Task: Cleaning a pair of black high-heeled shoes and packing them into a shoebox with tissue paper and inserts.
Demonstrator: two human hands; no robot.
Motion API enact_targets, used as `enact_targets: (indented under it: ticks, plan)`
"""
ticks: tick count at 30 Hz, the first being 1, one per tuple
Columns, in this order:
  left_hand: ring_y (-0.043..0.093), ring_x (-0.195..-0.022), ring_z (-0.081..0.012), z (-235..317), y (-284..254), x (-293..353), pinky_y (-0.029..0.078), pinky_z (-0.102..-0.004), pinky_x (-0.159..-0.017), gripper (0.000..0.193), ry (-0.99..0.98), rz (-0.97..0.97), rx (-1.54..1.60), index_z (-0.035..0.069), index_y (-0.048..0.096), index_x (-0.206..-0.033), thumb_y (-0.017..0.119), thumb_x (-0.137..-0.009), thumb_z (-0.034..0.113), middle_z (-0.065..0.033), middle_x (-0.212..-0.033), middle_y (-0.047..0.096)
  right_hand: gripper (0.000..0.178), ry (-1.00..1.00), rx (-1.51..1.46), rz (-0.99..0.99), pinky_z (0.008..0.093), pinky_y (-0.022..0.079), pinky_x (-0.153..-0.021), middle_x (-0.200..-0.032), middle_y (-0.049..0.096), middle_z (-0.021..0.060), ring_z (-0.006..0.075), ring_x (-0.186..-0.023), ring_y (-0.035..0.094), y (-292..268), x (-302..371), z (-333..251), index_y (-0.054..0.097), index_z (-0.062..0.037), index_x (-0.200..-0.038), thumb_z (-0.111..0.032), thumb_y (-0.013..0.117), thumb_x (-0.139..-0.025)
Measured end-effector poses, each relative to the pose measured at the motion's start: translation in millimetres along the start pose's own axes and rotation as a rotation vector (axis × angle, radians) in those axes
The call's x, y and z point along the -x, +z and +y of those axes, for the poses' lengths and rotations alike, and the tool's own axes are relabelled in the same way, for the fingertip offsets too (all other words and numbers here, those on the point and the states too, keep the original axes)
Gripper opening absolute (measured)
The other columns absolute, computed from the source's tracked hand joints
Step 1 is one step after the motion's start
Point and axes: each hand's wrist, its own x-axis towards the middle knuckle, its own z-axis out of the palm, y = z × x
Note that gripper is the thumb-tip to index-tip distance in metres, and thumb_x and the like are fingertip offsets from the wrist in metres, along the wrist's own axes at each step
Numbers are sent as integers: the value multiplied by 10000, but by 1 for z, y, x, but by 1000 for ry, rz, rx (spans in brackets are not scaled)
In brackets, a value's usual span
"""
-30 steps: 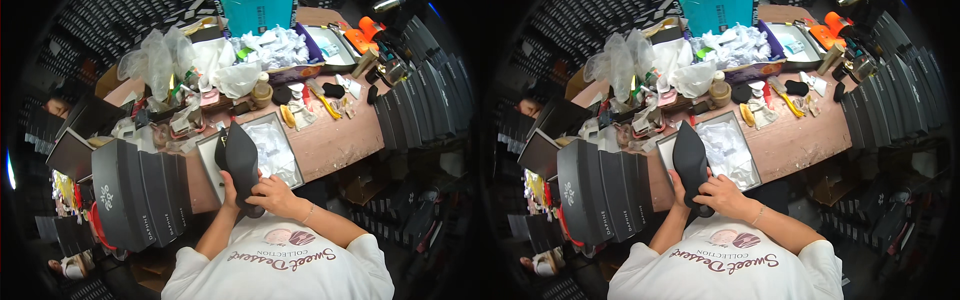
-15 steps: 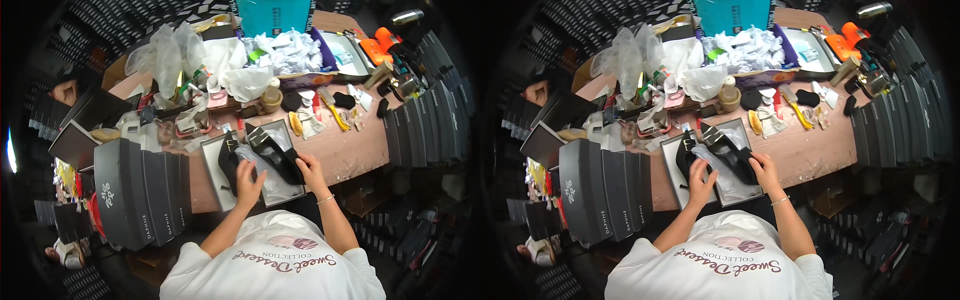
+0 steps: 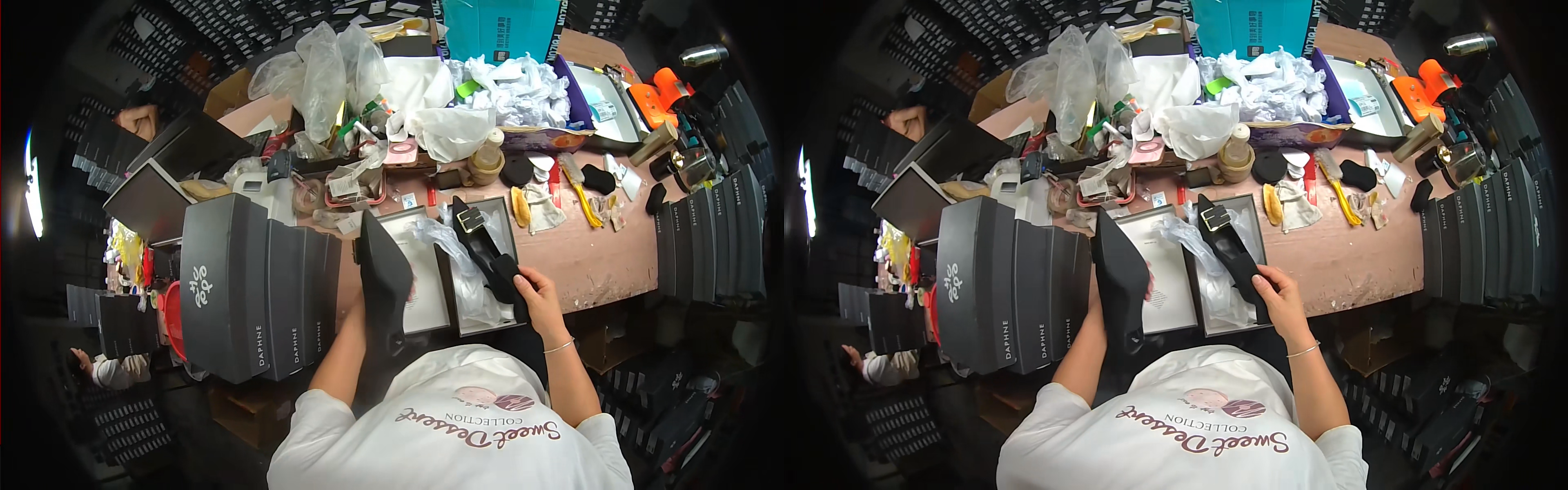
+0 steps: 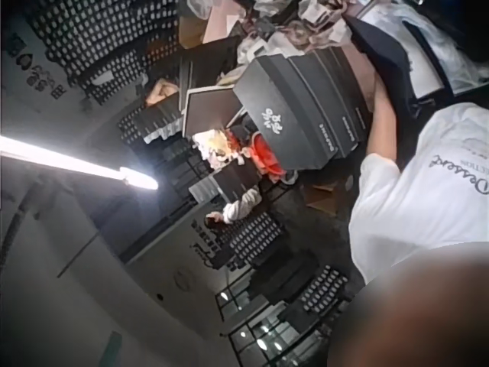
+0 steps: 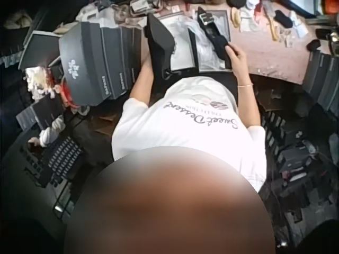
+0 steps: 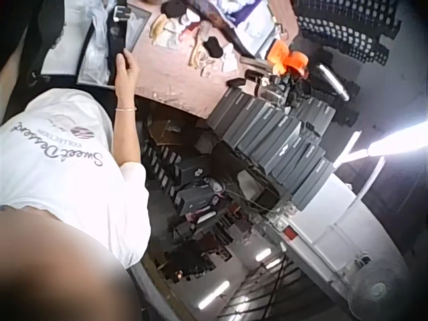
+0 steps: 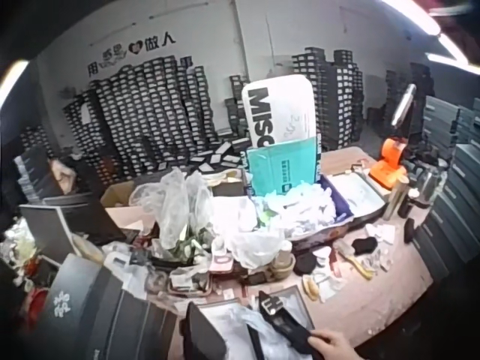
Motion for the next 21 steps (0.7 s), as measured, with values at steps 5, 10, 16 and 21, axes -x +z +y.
enact_targets:
  ticks: [5,10,16,21]
  plan:
    - [635,-725,-321,-45,55,-5,492,-387,-612,432,-19,-411,270,-56,565,-1110,538,-921,332,-202,-895,640,228,-42,19,-64,212,428,-764,-962,582,14,79,-857,522,20,16,-8,638,45,-1099,-89,638,-914]
    - [623,-661,-315,-55,85,-5,490,-392,-568,407,-137,-525,242,-56,590,-1070,559,-908,316,-200,-828,634,245,-117,125,-75,226,442,-750,-968,592,42,103,-838,548,16,27,-8,639,38,-1107,-111,645,-913]
    - [636,-848,-390,-56,94,-18,534,-474,-712,458,-339,-281,99,19,522,-1234,533,-938,368,-226,-1101,583,251,-125,186,49,243,445,-771,-963,601,65,134,-861,561,-3,24,1,641,15,-1122,-111,644,-905]
    - [523,-1194,-326,-79,82,-20,517,-546,-898,461,-32,114,32,119,391,-1397,511,-981,278,-112,-1408,442,325,-241,534,410,315,456,-850,-1052,592,131,248,-972,586,-47,-22,40,617,-13,-1172,-144,659,-877]
